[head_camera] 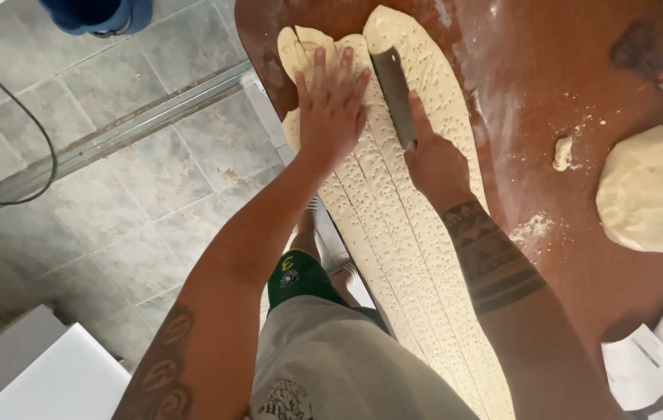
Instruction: Docking a large sheet of dough with a spiked roller and then cutting it into strips using a metal bench scraper.
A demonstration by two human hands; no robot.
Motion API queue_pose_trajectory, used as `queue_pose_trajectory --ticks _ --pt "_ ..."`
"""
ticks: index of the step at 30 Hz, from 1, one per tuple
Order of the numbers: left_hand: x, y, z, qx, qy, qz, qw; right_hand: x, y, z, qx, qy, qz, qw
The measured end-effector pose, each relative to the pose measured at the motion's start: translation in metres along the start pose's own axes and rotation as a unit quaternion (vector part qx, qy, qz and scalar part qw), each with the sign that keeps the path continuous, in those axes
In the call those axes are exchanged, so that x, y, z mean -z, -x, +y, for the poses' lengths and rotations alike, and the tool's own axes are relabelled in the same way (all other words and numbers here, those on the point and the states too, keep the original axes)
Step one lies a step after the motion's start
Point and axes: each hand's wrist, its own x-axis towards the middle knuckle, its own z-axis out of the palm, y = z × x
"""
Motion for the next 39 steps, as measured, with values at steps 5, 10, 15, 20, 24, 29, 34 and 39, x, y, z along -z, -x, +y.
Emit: queue_pose_trajectory --ticks 5,10,15,20,24,29,34,39 --pt "-0.003 0.057 0.042 -0.146 0.152 0.005 0.978 0.004 0.011 0.006 0.008 0.017 -0.014 1.000" --pt "-0.033 0.072 0.058 -0.122 0.122 0.065 0.983 -0.003 0.070 0.024 -0.066 0.035 -0.070 0.995" --pt "0.003 0.105 0.099 -0.183 0.123 -0.050 0.974 -0.040 0.079 0.062 -0.028 0.002 -0.018 0.999" --pt "-0.015 0.150 0.131 -0.205 0.126 -0.003 0.971 -0.040 0.114 0.080 0.004 0.011 -0.025 1.000" --pt "-0.014 0.166 0.163 -0.092 0.091 -0.036 0.991 -0.070 0.171 0.127 -0.001 0.020 -0.033 0.999" --pt "-0.022 0.246 0.243 -0.144 0.085 -0.072 0.983 -0.093 0.203 0.149 0.001 0.014 -0.022 1.000" --pt "-0.038 0.278 0.261 -0.198 0.122 -0.073 0.970 -0.085 0.225 0.152 -0.022 0.000 -0.054 0.998" --pt "-0.051 0.283 0.268 -0.159 0.101 0.020 0.982 -0.103 0.282 0.177 -0.068 0.039 -0.091 0.993"
